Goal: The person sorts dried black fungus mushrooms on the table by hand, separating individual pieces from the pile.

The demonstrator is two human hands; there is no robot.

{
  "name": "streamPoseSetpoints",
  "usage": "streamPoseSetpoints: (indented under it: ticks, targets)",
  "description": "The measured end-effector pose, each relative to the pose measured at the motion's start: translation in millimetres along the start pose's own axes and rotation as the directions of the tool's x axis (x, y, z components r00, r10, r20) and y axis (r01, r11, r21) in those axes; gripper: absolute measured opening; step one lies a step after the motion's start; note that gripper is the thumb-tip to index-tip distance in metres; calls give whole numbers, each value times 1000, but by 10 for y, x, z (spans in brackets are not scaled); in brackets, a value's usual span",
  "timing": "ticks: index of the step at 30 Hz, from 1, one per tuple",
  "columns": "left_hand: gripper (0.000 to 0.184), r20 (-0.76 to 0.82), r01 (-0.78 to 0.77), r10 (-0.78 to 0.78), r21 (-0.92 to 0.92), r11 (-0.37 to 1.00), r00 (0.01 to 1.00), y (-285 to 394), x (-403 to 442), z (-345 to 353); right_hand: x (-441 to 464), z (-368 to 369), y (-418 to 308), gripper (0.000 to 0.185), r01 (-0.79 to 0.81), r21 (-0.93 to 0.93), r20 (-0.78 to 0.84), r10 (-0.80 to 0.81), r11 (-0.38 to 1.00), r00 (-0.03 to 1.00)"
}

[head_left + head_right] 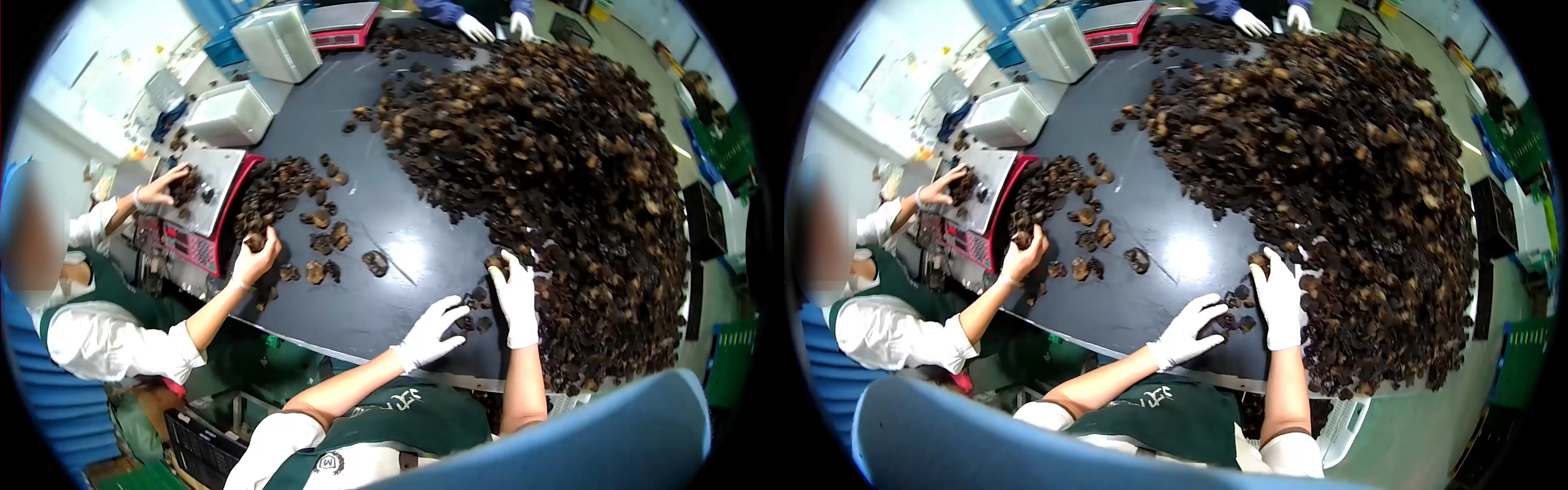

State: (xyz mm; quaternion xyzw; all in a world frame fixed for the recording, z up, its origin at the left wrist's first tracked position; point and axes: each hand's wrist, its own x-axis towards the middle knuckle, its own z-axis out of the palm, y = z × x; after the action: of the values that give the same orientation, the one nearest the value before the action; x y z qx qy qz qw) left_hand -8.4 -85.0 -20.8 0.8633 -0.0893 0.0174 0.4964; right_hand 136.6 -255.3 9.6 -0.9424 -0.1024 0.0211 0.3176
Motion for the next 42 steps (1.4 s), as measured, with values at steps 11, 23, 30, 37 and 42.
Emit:
streamPoseSetpoints:
  ticks: [11,23,30,37,42]
  targets:
    - [48,-102,-79,87,79,994,991,-294,-464,-54,195,259,-857,21,152,320,160,-212,935,964]
    - [55,-19,-103,133,531,841,991,-850,-81,-380,179,739,-1714,38,154,604,365,-443,782,819]
    - [55,42,-14,-7,477,879,999,-789,-46,-406,167,986,-1655,20,609,178,151,-633,773,759]
    - [62,-56,59,-34,542,838,998,-857,130,-734,133,932,-722,17,435,-214,114,-420,874,900]
    - [67,-191,266,-189,576,773,963,-1084,412,-1386,-345,586,-353,18,413,-255,159,-384,874,910]
